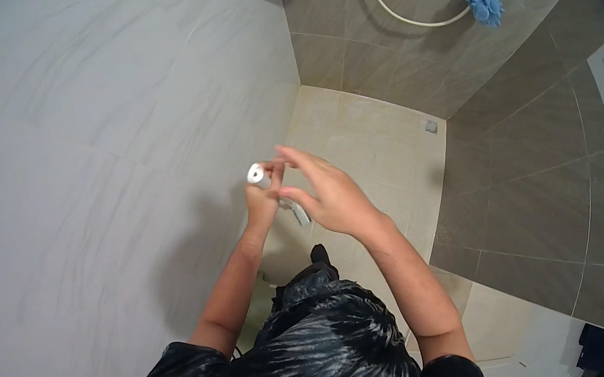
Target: Use a squeegee and a handheld showerhead to rinse and clean the floor of a tiled shower stall.
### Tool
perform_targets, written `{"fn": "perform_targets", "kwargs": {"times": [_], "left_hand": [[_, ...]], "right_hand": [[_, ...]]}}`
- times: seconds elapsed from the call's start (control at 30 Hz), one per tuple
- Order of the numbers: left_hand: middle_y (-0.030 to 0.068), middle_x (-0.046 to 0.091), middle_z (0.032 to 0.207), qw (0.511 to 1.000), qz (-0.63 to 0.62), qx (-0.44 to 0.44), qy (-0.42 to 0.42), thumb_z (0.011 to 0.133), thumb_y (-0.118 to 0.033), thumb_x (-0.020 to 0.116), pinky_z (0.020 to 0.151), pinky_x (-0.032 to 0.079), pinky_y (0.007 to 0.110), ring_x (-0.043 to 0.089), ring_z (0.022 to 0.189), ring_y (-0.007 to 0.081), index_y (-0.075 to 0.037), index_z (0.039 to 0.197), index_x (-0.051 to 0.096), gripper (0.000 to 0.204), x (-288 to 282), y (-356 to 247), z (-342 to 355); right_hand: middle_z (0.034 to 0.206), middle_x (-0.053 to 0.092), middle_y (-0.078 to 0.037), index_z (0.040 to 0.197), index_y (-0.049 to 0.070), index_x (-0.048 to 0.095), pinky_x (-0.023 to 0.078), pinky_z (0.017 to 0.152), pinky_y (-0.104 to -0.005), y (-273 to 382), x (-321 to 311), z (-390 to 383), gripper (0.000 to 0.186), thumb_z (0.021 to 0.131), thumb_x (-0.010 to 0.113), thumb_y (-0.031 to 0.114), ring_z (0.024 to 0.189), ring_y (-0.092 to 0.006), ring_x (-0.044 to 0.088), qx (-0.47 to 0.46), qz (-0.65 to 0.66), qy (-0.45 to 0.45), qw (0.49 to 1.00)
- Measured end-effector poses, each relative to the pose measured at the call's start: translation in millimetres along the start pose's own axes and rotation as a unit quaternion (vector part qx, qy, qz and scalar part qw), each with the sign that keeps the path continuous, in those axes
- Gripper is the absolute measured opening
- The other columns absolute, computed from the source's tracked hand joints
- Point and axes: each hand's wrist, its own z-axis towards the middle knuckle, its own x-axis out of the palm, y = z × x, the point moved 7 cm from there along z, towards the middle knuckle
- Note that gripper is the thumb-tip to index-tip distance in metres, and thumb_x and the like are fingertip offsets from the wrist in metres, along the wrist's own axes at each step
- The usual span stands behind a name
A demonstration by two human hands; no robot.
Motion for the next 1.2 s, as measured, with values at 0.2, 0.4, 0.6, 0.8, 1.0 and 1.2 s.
{"fn": "perform_targets", "kwargs": {"times": [0.2, 0.4, 0.6, 0.8, 1.0, 1.2], "left_hand": [[-0.003, 0.048, 0.071, 0.984, -0.077, -0.117, -0.109, 0.096, -0.023, 0.06, 0.062, 0.036, 0.025, 0.044, 0.066, 0.0073, -0.005, 0.082, 0.054, 0.024, -39.9, -5.6, 39.9], [-0.0063, 0.044, 0.067, 0.977, -0.104, -0.133, -0.13, 0.098, -0.034, 0.058, 0.058, 0.033, 0.026, 0.04, 0.062, 0.0056, -0.011, 0.072, 0.05, 0.036, -56.2, 10.5, 62.2], [-0.0047, 0.045, 0.059, 0.969, 0.041, -0.217, -0.112, 0.09, -0.031, 0.068, 0.05, 0.033, 0.032, 0.041, 0.054, 0.0089, -0.013, 0.061, 0.044, 0.042, -41.4, 72.9, 53.9], [-0.002, 0.049, 0.062, 0.974, -0.005, -0.163, -0.159, 0.093, -0.021, 0.065, 0.05, 0.038, 0.027, 0.048, 0.055, 0.009, -0.011, 0.066, 0.047, 0.034, -67.1, 36.3, 72.0], [-0.0017, 0.045, 0.055, 0.949, 0.085, 0.109, -0.283, 0.093, -0.014, 0.062, 0.045, 0.035, 0.025, 0.044, 0.048, 0.0082, -0.009, 0.065, 0.045, 0.033, -125.5, -118.8, 118.5], [-0.0019, 0.043, 0.054, 0.929, 0.029, 0.179, -0.323, 0.093, -0.012, 0.06, 0.044, 0.032, 0.025, 0.039, 0.045, 0.0077, -0.008, 0.065, 0.045, 0.032, -149.7, -223.2, 141.4]], "right_hand": [[0.123, 0.062, -0.012, 0.136, 0.005, 0.048, 0.049, 0.09, -0.0351, -109.2, -57.8, -62.3, 0.046, 0.094, 0.062, 0.019, 0.109, -0.0225, 0.06, 0.205, 0.094, -0.135, 0.965], [0.112, 0.065, -0.01, 0.132, -0.001, 0.05, 0.052, 0.075, -0.0304, -193.2, -64.3, -185.5, 0.051, 0.094, 0.064, 0.03, 0.09, -0.0167, 0.064, 0.401, 0.199, -0.239, 0.862], [0.109, 0.066, -0.009, 0.132, 0.001, 0.048, 0.054, 0.073, -0.0324, -212.9, -93.3, -214.4, 0.045, 0.095, 0.06, 0.023, 0.088, -0.0169, 0.064, 0.427, 0.251, -0.321, 0.807], [0.111, 0.065, -0.01, 0.13, 0.002, 0.048, 0.054, 0.075, -0.0337, -235.4, -161.5, -138.0, 0.038, 0.096, 0.055, 0.018, 0.09, -0.0186, 0.065, 0.355, 0.242, -0.317, 0.846], [0.104, 0.067, -0.008, 0.124, 0.003, 0.051, 0.054, 0.071, -0.034, -232.6, -267.1, -41.4, 0.036, 0.093, 0.059, 0.018, 0.084, -0.0179, 0.066, 0.258, 0.262, -0.331, 0.869], [0.101, 0.067, -0.007, 0.119, 0.004, 0.053, 0.053, 0.067, -0.033, -217.5, -335.9, 56.0, 0.03, 0.094, 0.058, 0.019, 0.079, -0.0174, 0.066, 0.145, 0.315, -0.322, 0.881]]}}
